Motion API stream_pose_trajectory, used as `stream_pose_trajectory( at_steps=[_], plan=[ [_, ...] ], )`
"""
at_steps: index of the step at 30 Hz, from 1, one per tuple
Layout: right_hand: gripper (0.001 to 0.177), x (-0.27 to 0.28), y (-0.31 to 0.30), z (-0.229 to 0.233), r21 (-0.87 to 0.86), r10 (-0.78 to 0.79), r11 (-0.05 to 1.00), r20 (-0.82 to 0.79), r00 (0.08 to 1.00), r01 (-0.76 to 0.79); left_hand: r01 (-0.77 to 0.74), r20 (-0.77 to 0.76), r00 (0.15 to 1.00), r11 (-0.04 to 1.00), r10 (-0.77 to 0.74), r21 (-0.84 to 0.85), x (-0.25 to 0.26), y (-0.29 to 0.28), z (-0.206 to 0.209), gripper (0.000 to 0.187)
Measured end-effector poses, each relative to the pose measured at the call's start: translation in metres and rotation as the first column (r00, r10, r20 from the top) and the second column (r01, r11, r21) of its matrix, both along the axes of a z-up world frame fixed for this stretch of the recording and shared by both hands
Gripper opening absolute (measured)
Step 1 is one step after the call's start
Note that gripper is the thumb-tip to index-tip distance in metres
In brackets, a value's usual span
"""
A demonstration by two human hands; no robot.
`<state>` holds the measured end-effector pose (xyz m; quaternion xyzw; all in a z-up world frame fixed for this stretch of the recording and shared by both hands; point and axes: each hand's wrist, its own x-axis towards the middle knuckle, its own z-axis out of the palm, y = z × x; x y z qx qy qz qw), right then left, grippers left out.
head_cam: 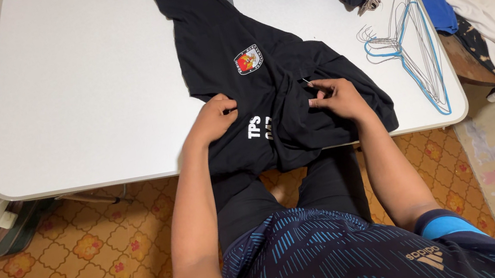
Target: The person picks up a dark blue t-shirt from a pile, lays it on a white table, smooths it, places a hanger inside, and hangs it on a nearby rack. They repeat the process with a black t-shirt.
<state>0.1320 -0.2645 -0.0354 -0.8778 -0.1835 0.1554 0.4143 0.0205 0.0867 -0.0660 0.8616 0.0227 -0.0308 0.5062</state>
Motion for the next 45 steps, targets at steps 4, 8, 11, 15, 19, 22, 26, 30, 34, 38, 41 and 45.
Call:
stream_pose_trajectory(
  at_steps=[4, 8, 11, 15, 19, 22, 26, 30, 34, 38, 41, 45],
  plan=[
    [0.055, 0.001, -0.001, -0.002, 0.086, 0.007, 0.996, -0.085, 0.996, 0.0, 0.009, 0.112, 0.994, 1.0, -0.009, 0.0, 0.008, -0.006, -0.026, 0.016],
    [0.054, 0.0, -0.002, 0.003, 0.084, -0.004, 0.996, -0.082, 0.997, 0.011, -0.053, 0.003, 0.999, 0.996, 0.053, 0.077, 0.017, -0.008, -0.02, 0.025],
    [0.055, -0.002, 0.001, 0.008, 0.091, -0.013, 0.996, -0.103, 0.995, 0.022, 0.047, -0.181, 0.983, 0.916, 0.029, 0.398, 0.003, -0.012, 0.011, 0.029],
    [0.057, -0.004, 0.005, 0.01, 0.003, -0.077, 0.997, -0.065, 0.995, 0.077, -0.031, -0.041, 0.998, 0.963, 0.044, 0.268, -0.008, -0.016, 0.029, 0.027],
    [0.057, 0.001, -0.001, -0.001, 0.193, -0.032, 0.979, -0.157, 0.987, 0.062, -0.005, -0.064, 0.998, 0.97, 0.022, 0.244, -0.008, -0.012, 0.029, 0.029],
    [0.057, 0.004, -0.005, -0.009, 0.21, -0.023, 0.976, -0.163, 0.986, 0.057, 0.014, -0.066, 0.998, 0.933, 0.01, 0.36, -0.005, -0.018, 0.034, 0.039],
    [0.054, 0.001, 0.003, -0.017, 0.169, 0.009, 0.986, -0.097, 0.995, 0.007, -0.127, 0.0, 0.991, 0.944, 0.133, 0.304, 0.009, -0.028, 0.036, 0.049],
    [0.057, -0.012, 0.02, -0.025, 0.167, -0.049, 0.984, -0.052, 0.997, 0.057, -0.26, 0.043, 0.965, 0.951, 0.257, 0.166, 0.019, -0.037, 0.035, 0.054],
    [0.062, -0.024, 0.025, -0.014, 0.061, -0.044, 0.997, 0.134, 0.99, 0.036, -0.318, 0.004, 0.946, 0.927, 0.324, 0.2, 0.021, -0.036, 0.034, 0.034],
    [0.071, -0.038, 0.015, 0.009, -0.125, -0.031, 0.99, 0.232, 0.972, 0.061, -0.346, 0.043, 0.938, 0.92, 0.345, 0.184, 0.016, -0.027, 0.027, 0.028],
    [0.081, -0.057, 0.007, 0.028, -0.192, -0.015, 0.98, 0.204, 0.979, 0.055, -0.379, 0.091, 0.925, 0.905, 0.368, 0.191, 0.015, -0.026, 0.026, 0.028],
    [0.076, -0.073, -0.004, 0.039, -0.337, -0.004, 0.941, 0.085, 0.996, 0.033, -0.367, 0.072, 0.93, 0.902, 0.361, 0.229, 0.013, -0.029, 0.031, 0.029]
  ],
)
